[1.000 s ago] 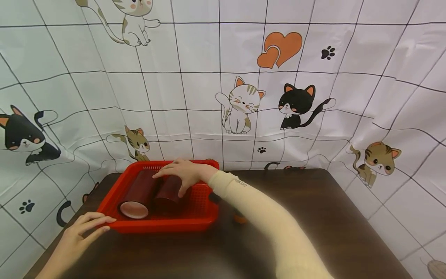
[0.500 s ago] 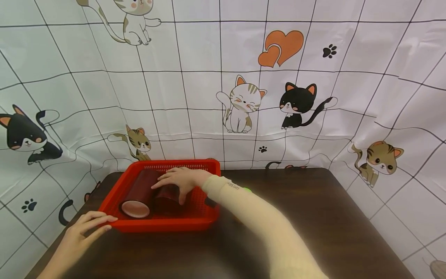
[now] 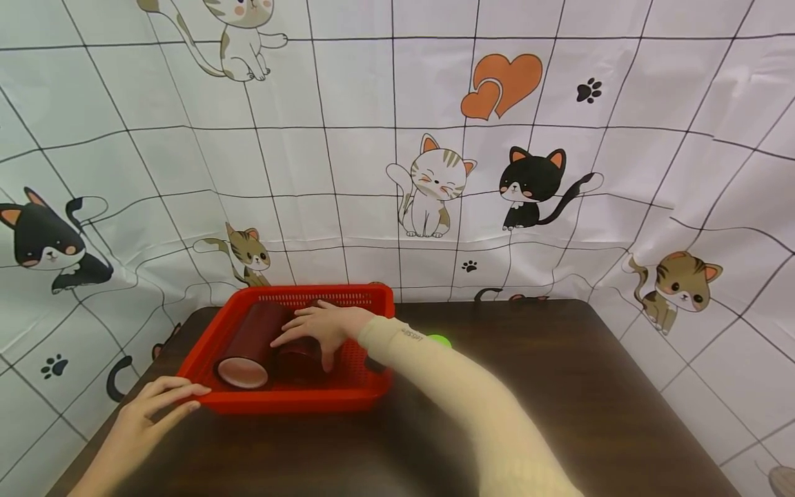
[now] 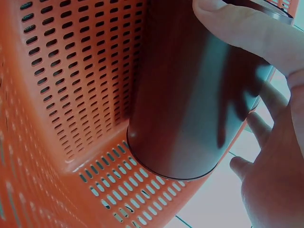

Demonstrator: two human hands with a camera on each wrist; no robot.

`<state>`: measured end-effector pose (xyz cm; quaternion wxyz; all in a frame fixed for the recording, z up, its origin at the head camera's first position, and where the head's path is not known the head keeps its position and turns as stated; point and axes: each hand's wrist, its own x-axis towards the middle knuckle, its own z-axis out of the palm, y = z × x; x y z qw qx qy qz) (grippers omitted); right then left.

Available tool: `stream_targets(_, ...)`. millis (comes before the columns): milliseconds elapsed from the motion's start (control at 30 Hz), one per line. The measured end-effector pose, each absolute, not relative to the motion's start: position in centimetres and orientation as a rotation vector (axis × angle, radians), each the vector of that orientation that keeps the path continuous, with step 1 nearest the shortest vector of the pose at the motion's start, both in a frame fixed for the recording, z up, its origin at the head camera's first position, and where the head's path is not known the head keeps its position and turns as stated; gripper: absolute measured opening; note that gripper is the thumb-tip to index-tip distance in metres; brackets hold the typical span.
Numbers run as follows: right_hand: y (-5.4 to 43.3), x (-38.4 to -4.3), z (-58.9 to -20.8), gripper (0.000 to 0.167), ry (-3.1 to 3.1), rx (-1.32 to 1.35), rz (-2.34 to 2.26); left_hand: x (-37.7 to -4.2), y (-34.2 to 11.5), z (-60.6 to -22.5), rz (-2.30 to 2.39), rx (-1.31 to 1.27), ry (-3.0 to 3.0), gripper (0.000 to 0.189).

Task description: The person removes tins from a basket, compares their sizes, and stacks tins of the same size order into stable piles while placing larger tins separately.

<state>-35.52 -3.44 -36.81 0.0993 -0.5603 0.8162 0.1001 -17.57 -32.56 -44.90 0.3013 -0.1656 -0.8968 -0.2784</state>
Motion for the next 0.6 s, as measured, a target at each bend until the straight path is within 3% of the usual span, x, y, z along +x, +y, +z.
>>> stream_targets(600, -3.77, -34.98, -37.61, 0.109, 2.482, -1.623, 0.426, -17.65, -32.60, -44.96, -0.746, -0.437, -2.373, 0.040)
